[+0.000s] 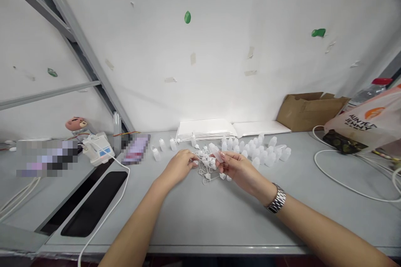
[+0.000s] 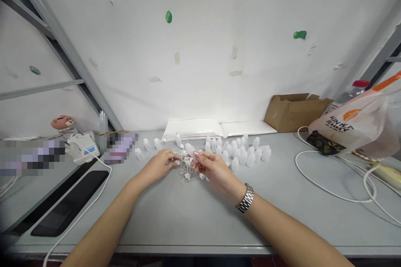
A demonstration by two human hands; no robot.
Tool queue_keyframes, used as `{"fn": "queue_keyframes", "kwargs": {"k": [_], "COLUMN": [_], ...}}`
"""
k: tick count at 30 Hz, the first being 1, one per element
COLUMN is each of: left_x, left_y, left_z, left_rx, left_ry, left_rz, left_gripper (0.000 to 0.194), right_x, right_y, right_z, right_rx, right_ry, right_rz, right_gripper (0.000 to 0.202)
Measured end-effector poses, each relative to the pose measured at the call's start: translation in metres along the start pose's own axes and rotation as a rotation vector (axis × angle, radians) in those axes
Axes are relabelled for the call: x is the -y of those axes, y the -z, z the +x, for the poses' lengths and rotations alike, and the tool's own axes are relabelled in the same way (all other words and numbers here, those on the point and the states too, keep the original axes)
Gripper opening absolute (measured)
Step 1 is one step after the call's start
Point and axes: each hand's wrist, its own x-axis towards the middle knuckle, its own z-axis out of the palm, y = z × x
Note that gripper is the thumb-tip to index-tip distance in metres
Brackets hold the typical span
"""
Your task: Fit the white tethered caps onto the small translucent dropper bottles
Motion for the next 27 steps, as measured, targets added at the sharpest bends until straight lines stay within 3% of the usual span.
{"fn": "queue_keyframes", "kwargs": {"k": [6,10,16,27], "left_x": [-0.005,-0.018,-0.033,-0.037], "left_y": [0.006,0.015,0.020,0.020], "left_z": [0.002,0.001,-0.002,-0.005], "left_rx": [-0.062,-0.161,-0.130,-0.073], "left_ry": [0.010,0.022,0.030,0.009], "left_rz": [-0.090,-0.356,-0.758,-0.754], "left_gripper": [0.015,0.018,0.025,0.022], "right_x": [0.001,0.002,-0.002,0.000], "right_y": [0.000,-0.002,-0.003,-0.007], "right_z": [0.000,0.000,0.000,-0.002], "right_rx": [-0.007,-0.026,-0.043,-0.016], "right_ry": [-0.004,-0.005,0.013,0.046], "right_rz": [-0.025,-0.082,-0.231,-0.361], "right_gripper": [0.025,0.028,0.027,0.028]}}
